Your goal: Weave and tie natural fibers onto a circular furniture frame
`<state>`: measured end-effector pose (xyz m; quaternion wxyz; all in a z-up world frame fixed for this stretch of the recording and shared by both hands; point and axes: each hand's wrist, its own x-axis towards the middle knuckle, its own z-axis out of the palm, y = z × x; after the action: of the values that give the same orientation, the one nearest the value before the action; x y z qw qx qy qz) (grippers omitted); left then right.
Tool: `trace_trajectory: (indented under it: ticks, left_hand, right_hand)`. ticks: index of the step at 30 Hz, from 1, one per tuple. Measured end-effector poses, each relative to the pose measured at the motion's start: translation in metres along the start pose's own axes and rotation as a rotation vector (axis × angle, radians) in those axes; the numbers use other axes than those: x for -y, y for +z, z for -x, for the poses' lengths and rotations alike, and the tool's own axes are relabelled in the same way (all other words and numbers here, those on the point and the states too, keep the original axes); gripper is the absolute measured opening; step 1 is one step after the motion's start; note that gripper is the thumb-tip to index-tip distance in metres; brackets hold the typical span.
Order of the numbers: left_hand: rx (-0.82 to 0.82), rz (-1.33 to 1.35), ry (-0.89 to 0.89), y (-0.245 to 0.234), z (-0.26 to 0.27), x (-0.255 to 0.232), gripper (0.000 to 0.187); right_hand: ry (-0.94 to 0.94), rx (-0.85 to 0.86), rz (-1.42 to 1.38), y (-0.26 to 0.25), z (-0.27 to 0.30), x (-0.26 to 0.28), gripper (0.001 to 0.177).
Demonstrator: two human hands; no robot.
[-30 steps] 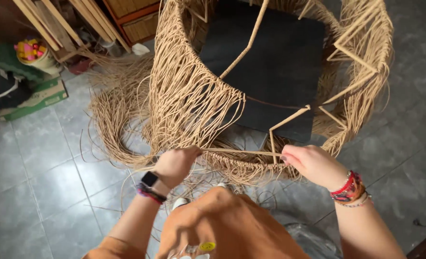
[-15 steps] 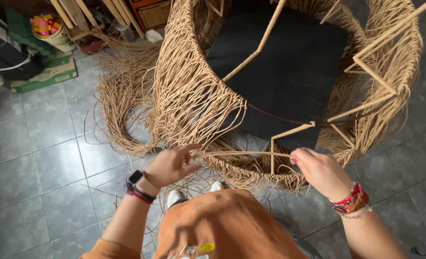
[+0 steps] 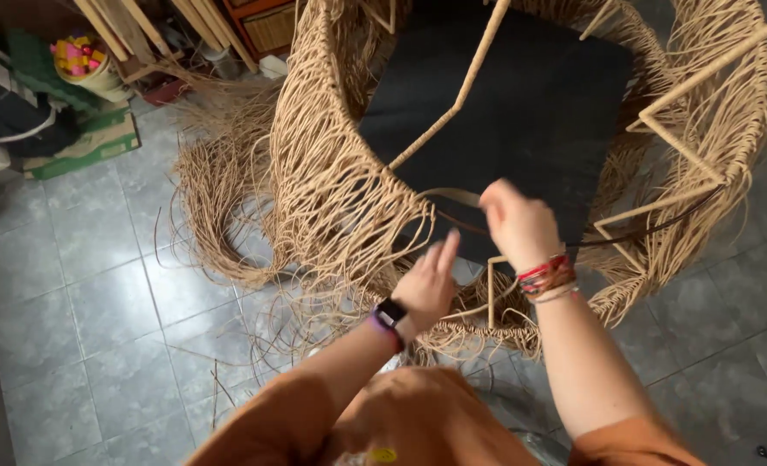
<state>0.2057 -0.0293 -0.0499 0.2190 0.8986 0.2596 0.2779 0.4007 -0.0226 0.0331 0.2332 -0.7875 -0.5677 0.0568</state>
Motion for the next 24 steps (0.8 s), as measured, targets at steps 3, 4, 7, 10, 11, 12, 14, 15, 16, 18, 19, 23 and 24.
trace_trajectory:
  ticks: [3, 4, 7, 10, 11, 12, 14, 15, 16, 18, 19, 23, 24]
  left_hand:
    - [0.170, -0.117, -0.198, 0.033, -0.036, 0.027, 0.088]
    - [0.185, -0.127, -0.282, 0.056, -0.040, 0.036, 0.061]
    - [0.254, 0.009, -0.521, 0.065, -0.046, 0.039, 0.030]
    - [0.243, 0.312, -0.734, 0.053, -0.023, 0.031, 0.021]
    - [0.190, 0.475, -0.793, 0.051, -0.007, 0.026, 0.019]
    - [0.192, 0.472, -0.800, 0.050, 0.008, 0.016, 0.019]
    - [0.174, 0.351, -0.450, 0.050, 0.028, -0.002, 0.025]
    - [0.169, 0.347, -0.443, 0.026, 0.027, -0.010, 0.025]
    - [0.072, 0.118, -0.231, 0.003, 0.029, -0.021, 0.016]
    - [-0.025, -0.109, -0.016, -0.036, 0.019, -0.035, 0.014]
    - [-0.069, -0.094, 0.071, -0.050, 0.007, -0.038, 0.014]
    - [0.004, 0.067, 0.219, -0.015, -0.025, 0.013, 0.012]
    - [0.000, 0.064, 0.220, -0.018, -0.034, 0.008, 0.012]
  right_hand:
    - [-0.028, 0.227, 0.234, 0.014, 0.002, -0.003, 0.012]
    - [-0.106, 0.187, 0.177, 0.016, 0.009, -0.007, 0.014]
    - [-0.130, 0.053, -0.108, 0.006, 0.048, 0.016, 0.036]
    - [0.032, -0.034, -0.567, 0.008, 0.094, 0.024, 0.059]
    - [0.154, -0.018, -0.796, 0.013, 0.112, 0.022, 0.054]
    - [0.158, -0.011, -0.800, 0.017, 0.122, 0.020, 0.054]
    - [0.126, 0.002, -0.660, 0.025, 0.136, 0.014, 0.037]
    - [0.119, -0.006, -0.661, 0.022, 0.130, 0.012, 0.037]
    - [0.049, 0.074, -0.643, 0.019, 0.128, 0.010, 0.036]
    - [-0.022, 0.151, -0.624, 0.009, 0.121, 0.006, 0.038]
    - [-0.136, 0.178, -0.543, 0.004, 0.116, 0.004, 0.042]
    - [-0.312, 0.078, -0.079, 0.032, 0.118, -0.044, 0.009]
    - [-0.316, 0.075, -0.079, 0.034, 0.119, -0.046, 0.009]
